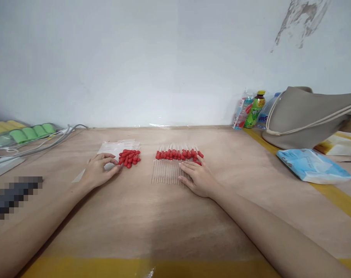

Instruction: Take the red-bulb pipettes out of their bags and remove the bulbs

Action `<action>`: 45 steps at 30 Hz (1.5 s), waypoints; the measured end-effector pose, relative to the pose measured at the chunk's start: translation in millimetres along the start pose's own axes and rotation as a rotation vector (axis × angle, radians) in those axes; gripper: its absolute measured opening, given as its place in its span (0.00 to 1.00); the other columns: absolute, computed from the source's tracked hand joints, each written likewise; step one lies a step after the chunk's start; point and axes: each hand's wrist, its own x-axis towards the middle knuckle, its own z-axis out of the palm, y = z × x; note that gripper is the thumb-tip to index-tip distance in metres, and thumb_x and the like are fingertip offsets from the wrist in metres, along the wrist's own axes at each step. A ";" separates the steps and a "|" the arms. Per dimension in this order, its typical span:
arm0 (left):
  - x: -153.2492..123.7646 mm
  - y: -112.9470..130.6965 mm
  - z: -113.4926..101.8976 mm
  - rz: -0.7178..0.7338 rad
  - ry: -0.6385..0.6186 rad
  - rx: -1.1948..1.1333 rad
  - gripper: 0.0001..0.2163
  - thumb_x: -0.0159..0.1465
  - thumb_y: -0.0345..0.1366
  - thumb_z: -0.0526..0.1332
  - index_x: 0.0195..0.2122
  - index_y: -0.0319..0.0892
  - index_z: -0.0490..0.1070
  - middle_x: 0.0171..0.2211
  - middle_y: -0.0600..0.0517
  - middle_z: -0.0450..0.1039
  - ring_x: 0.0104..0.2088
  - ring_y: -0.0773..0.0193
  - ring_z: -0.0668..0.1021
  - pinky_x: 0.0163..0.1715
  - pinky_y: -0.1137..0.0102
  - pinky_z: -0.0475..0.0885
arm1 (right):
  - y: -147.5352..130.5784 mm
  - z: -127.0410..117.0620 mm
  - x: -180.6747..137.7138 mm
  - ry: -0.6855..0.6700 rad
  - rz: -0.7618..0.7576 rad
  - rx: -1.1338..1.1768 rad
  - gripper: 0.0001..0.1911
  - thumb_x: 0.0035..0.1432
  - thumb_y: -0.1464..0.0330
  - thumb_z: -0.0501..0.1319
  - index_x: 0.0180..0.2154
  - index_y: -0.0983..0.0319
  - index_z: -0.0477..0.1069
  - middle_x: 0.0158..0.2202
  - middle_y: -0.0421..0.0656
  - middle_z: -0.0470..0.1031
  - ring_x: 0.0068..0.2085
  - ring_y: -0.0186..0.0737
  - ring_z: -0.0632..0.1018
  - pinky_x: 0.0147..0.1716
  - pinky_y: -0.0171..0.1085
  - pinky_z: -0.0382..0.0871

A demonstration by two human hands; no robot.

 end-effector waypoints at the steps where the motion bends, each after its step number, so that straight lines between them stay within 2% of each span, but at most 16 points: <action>1: 0.5 -1.3 -0.6 0.041 0.022 0.024 0.08 0.55 0.42 0.58 0.27 0.45 0.72 0.39 0.50 0.71 0.42 0.55 0.71 0.41 0.61 0.60 | 0.0 0.0 0.1 -0.005 0.005 0.002 0.22 0.61 0.60 0.49 0.53 0.61 0.62 0.53 0.46 0.67 0.54 0.43 0.68 0.58 0.52 0.46; 7: 9.3 -11.0 -7.8 0.403 0.136 0.264 0.06 0.59 0.35 0.55 0.31 0.45 0.72 0.41 0.50 0.72 0.42 0.56 0.71 0.45 0.60 0.58 | 0.0 0.4 0.5 -0.004 0.013 0.006 0.22 0.61 0.60 0.49 0.53 0.61 0.62 0.53 0.46 0.67 0.54 0.44 0.68 0.58 0.53 0.46; 12: 14.8 -21.9 -4.3 0.511 0.042 0.319 0.09 0.61 0.32 0.53 0.34 0.47 0.72 0.41 0.50 0.73 0.41 0.57 0.71 0.42 0.61 0.59 | 0.6 1.0 0.4 0.013 0.006 -0.005 0.22 0.61 0.60 0.49 0.54 0.60 0.62 0.52 0.47 0.68 0.53 0.44 0.68 0.57 0.52 0.50; 17: 14.2 -24.5 3.9 0.423 -0.019 0.264 0.09 0.61 0.34 0.52 0.33 0.48 0.72 0.36 0.52 0.74 0.38 0.58 0.72 0.40 0.63 0.60 | 0.1 0.8 0.3 0.016 0.009 -0.006 0.21 0.61 0.60 0.49 0.53 0.61 0.62 0.52 0.46 0.69 0.53 0.44 0.68 0.57 0.53 0.49; 22: 11.9 -16.8 -1.4 0.258 0.065 0.156 0.06 0.58 0.34 0.54 0.31 0.46 0.70 0.37 0.51 0.73 0.39 0.57 0.72 0.39 0.63 0.60 | 0.2 0.7 0.1 0.053 0.000 -0.009 0.21 0.60 0.60 0.50 0.54 0.59 0.62 0.51 0.47 0.69 0.53 0.44 0.69 0.55 0.52 0.53; 26: 14.4 7.7 -13.2 0.205 0.151 0.031 0.04 0.56 0.34 0.55 0.30 0.44 0.69 0.36 0.50 0.71 0.39 0.57 0.71 0.39 0.64 0.62 | 0.8 1.3 -0.1 0.070 0.007 -0.018 0.22 0.60 0.60 0.50 0.53 0.61 0.62 0.52 0.47 0.68 0.53 0.44 0.68 0.56 0.51 0.52; 29: 21.5 37.9 -15.2 0.288 0.114 -0.016 0.05 0.57 0.37 0.56 0.29 0.44 0.69 0.35 0.50 0.71 0.38 0.58 0.70 0.41 0.63 0.62 | 1.7 2.2 -0.5 0.081 0.022 -0.024 0.22 0.60 0.60 0.50 0.52 0.62 0.63 0.51 0.47 0.69 0.52 0.44 0.68 0.56 0.51 0.51; 32: 33.0 69.9 -7.5 0.376 0.031 -0.026 0.07 0.58 0.39 0.55 0.30 0.43 0.69 0.36 0.49 0.70 0.39 0.57 0.69 0.41 0.62 0.61 | 3.1 3.2 -1.0 0.088 0.026 -0.027 0.21 0.60 0.60 0.50 0.52 0.62 0.64 0.50 0.48 0.69 0.51 0.44 0.69 0.56 0.51 0.51; 36: 50.5 100.2 11.7 0.351 -0.010 -0.060 0.09 0.58 0.42 0.56 0.31 0.42 0.70 0.37 0.47 0.69 0.39 0.56 0.69 0.40 0.61 0.60 | 4.2 3.4 -1.4 0.091 0.032 -0.020 0.20 0.60 0.60 0.50 0.51 0.61 0.65 0.50 0.48 0.70 0.50 0.44 0.69 0.55 0.51 0.52; 41: 62.9 111.6 31.3 0.305 -0.060 -0.088 0.12 0.57 0.45 0.58 0.26 0.42 0.70 0.36 0.47 0.68 0.40 0.54 0.69 0.41 0.59 0.60 | 1.6 1.4 -0.8 0.112 0.045 -0.013 0.19 0.60 0.60 0.50 0.50 0.60 0.66 0.49 0.47 0.70 0.50 0.44 0.70 0.55 0.51 0.51; 45: 61.1 112.0 35.0 0.225 -0.037 -0.172 0.12 0.60 0.42 0.55 0.25 0.42 0.70 0.36 0.48 0.69 0.40 0.55 0.69 0.40 0.59 0.61 | 2.0 1.4 0.2 0.192 0.090 -0.006 0.18 0.60 0.61 0.49 0.48 0.60 0.67 0.46 0.47 0.72 0.49 0.44 0.71 0.55 0.51 0.51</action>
